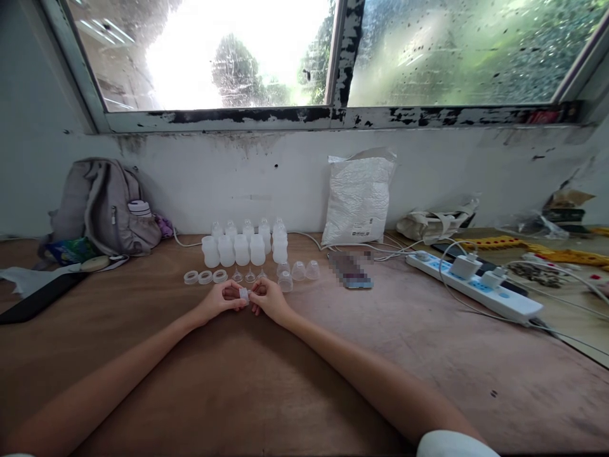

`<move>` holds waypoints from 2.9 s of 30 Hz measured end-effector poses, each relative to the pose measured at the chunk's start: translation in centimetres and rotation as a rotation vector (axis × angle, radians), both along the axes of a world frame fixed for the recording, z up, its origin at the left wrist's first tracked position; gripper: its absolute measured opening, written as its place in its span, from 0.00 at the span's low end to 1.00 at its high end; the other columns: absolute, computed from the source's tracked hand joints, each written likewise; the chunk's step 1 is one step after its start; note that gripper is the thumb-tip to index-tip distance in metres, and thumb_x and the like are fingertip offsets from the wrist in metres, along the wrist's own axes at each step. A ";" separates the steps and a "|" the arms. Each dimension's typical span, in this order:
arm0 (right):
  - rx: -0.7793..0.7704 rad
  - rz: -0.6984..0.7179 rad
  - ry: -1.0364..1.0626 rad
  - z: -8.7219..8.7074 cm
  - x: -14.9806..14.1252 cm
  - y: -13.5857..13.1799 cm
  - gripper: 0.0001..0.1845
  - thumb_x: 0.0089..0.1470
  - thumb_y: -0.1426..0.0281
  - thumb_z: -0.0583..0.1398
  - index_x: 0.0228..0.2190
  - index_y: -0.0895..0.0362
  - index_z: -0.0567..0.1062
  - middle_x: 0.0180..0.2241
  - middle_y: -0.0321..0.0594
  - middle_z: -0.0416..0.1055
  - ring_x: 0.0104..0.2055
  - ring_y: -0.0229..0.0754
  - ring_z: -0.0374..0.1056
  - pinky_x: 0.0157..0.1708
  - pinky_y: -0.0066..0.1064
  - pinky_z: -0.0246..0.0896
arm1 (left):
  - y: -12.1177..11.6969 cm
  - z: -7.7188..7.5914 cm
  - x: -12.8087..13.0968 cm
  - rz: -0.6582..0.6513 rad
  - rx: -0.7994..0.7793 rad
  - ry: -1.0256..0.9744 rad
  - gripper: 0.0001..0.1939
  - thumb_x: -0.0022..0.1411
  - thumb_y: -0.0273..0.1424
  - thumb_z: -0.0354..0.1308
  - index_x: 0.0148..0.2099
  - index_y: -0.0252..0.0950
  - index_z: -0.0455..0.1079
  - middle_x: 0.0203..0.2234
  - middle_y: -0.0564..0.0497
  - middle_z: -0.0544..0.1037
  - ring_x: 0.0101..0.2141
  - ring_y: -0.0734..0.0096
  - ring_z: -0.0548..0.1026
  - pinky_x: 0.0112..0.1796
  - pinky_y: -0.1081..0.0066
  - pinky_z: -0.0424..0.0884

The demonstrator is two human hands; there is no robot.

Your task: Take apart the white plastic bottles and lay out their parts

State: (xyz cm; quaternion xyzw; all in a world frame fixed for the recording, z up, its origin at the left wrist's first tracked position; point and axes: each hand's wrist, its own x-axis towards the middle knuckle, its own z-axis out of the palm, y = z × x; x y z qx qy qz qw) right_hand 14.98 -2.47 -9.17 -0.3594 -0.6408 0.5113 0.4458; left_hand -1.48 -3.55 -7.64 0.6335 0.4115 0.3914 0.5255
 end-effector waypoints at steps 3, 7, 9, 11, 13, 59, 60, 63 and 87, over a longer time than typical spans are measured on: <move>-0.028 -0.041 0.023 -0.1 -0.2 0.1 0.09 0.40 0.72 0.58 0.25 0.57 0.61 0.10 0.25 0.62 0.10 0.31 0.58 0.08 0.19 0.54 | 0.0 0.0 0.1 0.018 0.010 0.012 0.20 0.38 0.34 0.66 0.32 0.32 0.62 0.23 0.51 0.74 0.25 0.73 0.72 0.26 0.72 0.69; -0.099 -0.017 0.100 0.2 -0.2 -0.1 0.10 0.38 0.69 0.61 0.23 0.59 0.64 0.12 0.29 0.65 0.12 0.32 0.61 0.10 0.20 0.56 | 0.2 -0.2 0.0 0.034 0.004 -0.019 0.20 0.38 0.33 0.66 0.32 0.32 0.62 0.22 0.51 0.75 0.23 0.74 0.72 0.25 0.73 0.68; -0.140 0.008 0.129 0.5 -0.1 -0.2 0.12 0.37 0.67 0.63 0.23 0.61 0.66 0.14 0.31 0.66 0.14 0.32 0.62 0.12 0.22 0.59 | 0.3 -0.3 -0.2 0.029 -0.008 -0.045 0.20 0.38 0.33 0.66 0.32 0.32 0.62 0.22 0.52 0.75 0.22 0.74 0.71 0.26 0.73 0.68; -0.174 0.026 0.148 0.7 0.1 -0.2 0.13 0.35 0.66 0.64 0.23 0.62 0.68 0.15 0.33 0.67 0.15 0.32 0.63 0.15 0.23 0.61 | 0.4 -0.4 -0.4 0.022 -0.021 -0.067 0.20 0.39 0.33 0.66 0.33 0.31 0.63 0.21 0.52 0.75 0.21 0.75 0.71 0.26 0.73 0.68; -0.194 0.043 0.160 0.8 0.3 -0.3 0.15 0.34 0.65 0.65 0.23 0.63 0.69 0.16 0.35 0.68 0.16 0.32 0.64 0.17 0.24 0.62 | 0.5 -0.4 -0.6 0.020 -0.041 -0.093 0.19 0.40 0.34 0.66 0.33 0.31 0.64 0.21 0.51 0.75 0.23 0.74 0.72 0.27 0.73 0.68; -0.127 0.083 0.098 0.6 0.6 -0.2 0.14 0.36 0.65 0.64 0.22 0.62 0.67 0.13 0.31 0.65 0.13 0.32 0.62 0.11 0.22 0.57 | 0.1 -0.6 0.2 -0.049 0.028 -0.105 0.24 0.36 0.27 0.67 0.38 0.32 0.64 0.32 0.46 0.77 0.36 0.62 0.75 0.39 0.62 0.69; -0.132 0.079 0.095 0.7 0.6 -0.2 0.14 0.36 0.65 0.64 0.22 0.62 0.67 0.13 0.31 0.65 0.13 0.32 0.62 0.11 0.22 0.57 | 0.1 -0.7 0.2 -0.052 0.026 -0.107 0.24 0.36 0.27 0.67 0.38 0.32 0.64 0.32 0.46 0.77 0.36 0.62 0.75 0.39 0.62 0.70; -0.138 0.072 0.087 0.6 0.6 -0.3 0.16 0.35 0.63 0.64 0.22 0.62 0.68 0.13 0.31 0.65 0.13 0.32 0.61 0.11 0.22 0.57 | 0.2 -0.8 0.2 -0.074 0.025 -0.111 0.25 0.36 0.27 0.67 0.39 0.31 0.64 0.33 0.45 0.77 0.36 0.61 0.75 0.39 0.61 0.70; -0.361 0.178 0.390 0.7 1.3 0.3 0.09 0.39 0.71 0.64 0.25 0.65 0.75 0.22 0.43 0.72 0.25 0.36 0.68 0.28 0.28 0.65 | 0.1 -0.5 0.5 0.069 0.186 -0.052 0.25 0.42 0.32 0.64 0.46 0.35 0.67 0.46 0.44 0.69 0.38 0.62 0.74 0.42 0.62 0.70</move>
